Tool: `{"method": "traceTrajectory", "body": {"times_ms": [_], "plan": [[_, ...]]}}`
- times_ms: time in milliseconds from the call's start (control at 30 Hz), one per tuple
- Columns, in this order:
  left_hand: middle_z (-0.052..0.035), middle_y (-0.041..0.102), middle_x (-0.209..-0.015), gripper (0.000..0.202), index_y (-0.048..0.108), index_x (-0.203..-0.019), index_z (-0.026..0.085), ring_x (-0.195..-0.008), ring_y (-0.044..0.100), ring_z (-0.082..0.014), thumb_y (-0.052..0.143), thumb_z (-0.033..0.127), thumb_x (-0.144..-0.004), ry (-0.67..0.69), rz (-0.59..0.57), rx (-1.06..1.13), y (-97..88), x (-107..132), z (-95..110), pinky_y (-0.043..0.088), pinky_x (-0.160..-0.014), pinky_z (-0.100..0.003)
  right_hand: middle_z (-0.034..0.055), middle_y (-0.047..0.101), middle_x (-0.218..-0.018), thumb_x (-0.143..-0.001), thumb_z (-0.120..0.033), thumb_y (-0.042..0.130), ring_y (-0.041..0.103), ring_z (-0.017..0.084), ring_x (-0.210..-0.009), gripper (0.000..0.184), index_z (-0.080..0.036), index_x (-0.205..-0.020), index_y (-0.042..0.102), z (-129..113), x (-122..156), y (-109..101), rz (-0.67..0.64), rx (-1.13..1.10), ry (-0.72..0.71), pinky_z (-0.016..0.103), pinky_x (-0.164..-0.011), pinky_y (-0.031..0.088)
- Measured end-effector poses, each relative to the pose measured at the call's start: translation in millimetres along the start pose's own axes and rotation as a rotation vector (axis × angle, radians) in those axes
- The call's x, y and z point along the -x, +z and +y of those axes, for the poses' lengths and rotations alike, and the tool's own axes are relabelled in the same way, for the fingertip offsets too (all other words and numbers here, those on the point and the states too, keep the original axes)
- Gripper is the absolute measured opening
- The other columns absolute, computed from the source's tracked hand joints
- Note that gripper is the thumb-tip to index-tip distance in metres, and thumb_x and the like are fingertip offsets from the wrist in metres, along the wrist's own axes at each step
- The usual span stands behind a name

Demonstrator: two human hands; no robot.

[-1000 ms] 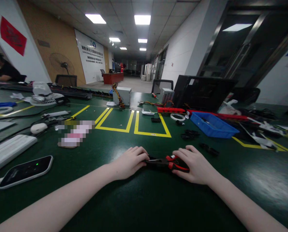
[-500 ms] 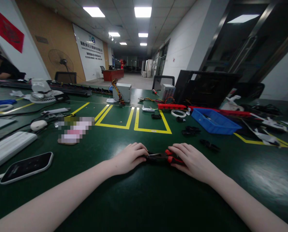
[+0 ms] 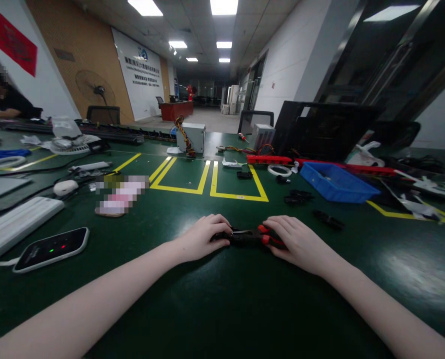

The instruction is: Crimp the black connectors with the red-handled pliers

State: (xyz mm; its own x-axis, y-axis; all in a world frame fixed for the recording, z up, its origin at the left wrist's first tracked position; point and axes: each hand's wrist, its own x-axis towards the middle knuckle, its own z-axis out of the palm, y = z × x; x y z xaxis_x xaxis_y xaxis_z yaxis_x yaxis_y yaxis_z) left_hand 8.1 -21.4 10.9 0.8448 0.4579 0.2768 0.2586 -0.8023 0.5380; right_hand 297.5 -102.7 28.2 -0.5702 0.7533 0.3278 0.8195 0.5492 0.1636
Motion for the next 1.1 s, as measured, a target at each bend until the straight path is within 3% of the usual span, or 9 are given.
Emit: {"method": "traceTrajectory", "body": {"times_ms": [200,433,633,767,933,1100], "plan": [[-0.0062,0.061,-0.117,0.014,0.066,-0.106,0.021,-0.108,0.059,-0.0219,0.063,0.020,-0.092,-0.002,0.022,0.037,-0.1,1,-1,0.048,-0.096,-0.039,0.0159,0.064,-0.116,-0.077,-0.029,0.065,0.060,0.031,-0.107,0.048,-0.013,-0.122,0.056,-3,-2,-1,0.042,0.074,0.078,0.045,-0.091,0.049],[-0.0059,0.061,-0.117,0.015,0.067,-0.107,0.021,-0.107,0.058,-0.0218,0.063,0.021,-0.093,-0.013,0.013,0.017,-0.7,-1,0,0.048,-0.095,-0.038,0.0152,0.065,-0.112,-0.074,-0.022,0.060,0.058,0.032,-0.107,0.039,-0.014,-0.113,0.059,-5,-2,-1,0.067,0.101,0.176,0.049,-0.096,0.045],[-0.0058,0.061,-0.117,0.015,0.067,-0.107,0.021,-0.106,0.058,-0.0220,0.062,0.023,-0.094,-0.025,0.003,0.007,-0.8,-4,2,0.047,-0.095,-0.039,0.0108,0.067,-0.103,-0.071,-0.016,0.059,0.062,0.027,-0.096,0.034,-0.017,-0.105,0.059,-3,4,0,0.044,0.052,0.202,0.040,-0.081,0.052],[-0.0058,0.062,-0.117,0.015,0.068,-0.107,0.021,-0.105,0.058,-0.0225,0.062,0.023,-0.093,-0.035,-0.004,-0.004,-2.1,-9,5,0.047,-0.095,-0.041,0.0099,0.067,-0.099,-0.082,-0.031,0.062,0.062,0.026,-0.090,0.023,-0.019,-0.101,0.060,-2,4,-3,0.067,0.047,0.213,0.038,-0.076,0.051],[-0.0053,0.063,-0.115,0.012,0.069,-0.102,0.020,-0.102,0.060,-0.0218,0.064,0.021,-0.091,-0.027,-0.025,-0.007,2.4,-22,10,0.049,-0.091,-0.038,0.0107,0.067,-0.094,-0.086,-0.060,0.059,0.062,0.024,-0.082,0.043,-0.018,-0.095,0.061,3,9,-7,0.107,0.041,0.201,0.035,-0.069,0.047],[-0.0057,0.062,-0.117,0.013,0.068,-0.104,0.020,-0.103,0.058,-0.0231,0.061,0.024,-0.094,-0.032,-0.004,-0.029,14.0,-28,17,0.048,-0.092,-0.040,0.0116,0.067,-0.092,-0.095,-0.056,0.046,0.061,0.023,-0.082,0.042,-0.016,-0.094,0.062,4,10,-6,0.125,0.058,0.151,0.034,-0.070,0.044]]}}
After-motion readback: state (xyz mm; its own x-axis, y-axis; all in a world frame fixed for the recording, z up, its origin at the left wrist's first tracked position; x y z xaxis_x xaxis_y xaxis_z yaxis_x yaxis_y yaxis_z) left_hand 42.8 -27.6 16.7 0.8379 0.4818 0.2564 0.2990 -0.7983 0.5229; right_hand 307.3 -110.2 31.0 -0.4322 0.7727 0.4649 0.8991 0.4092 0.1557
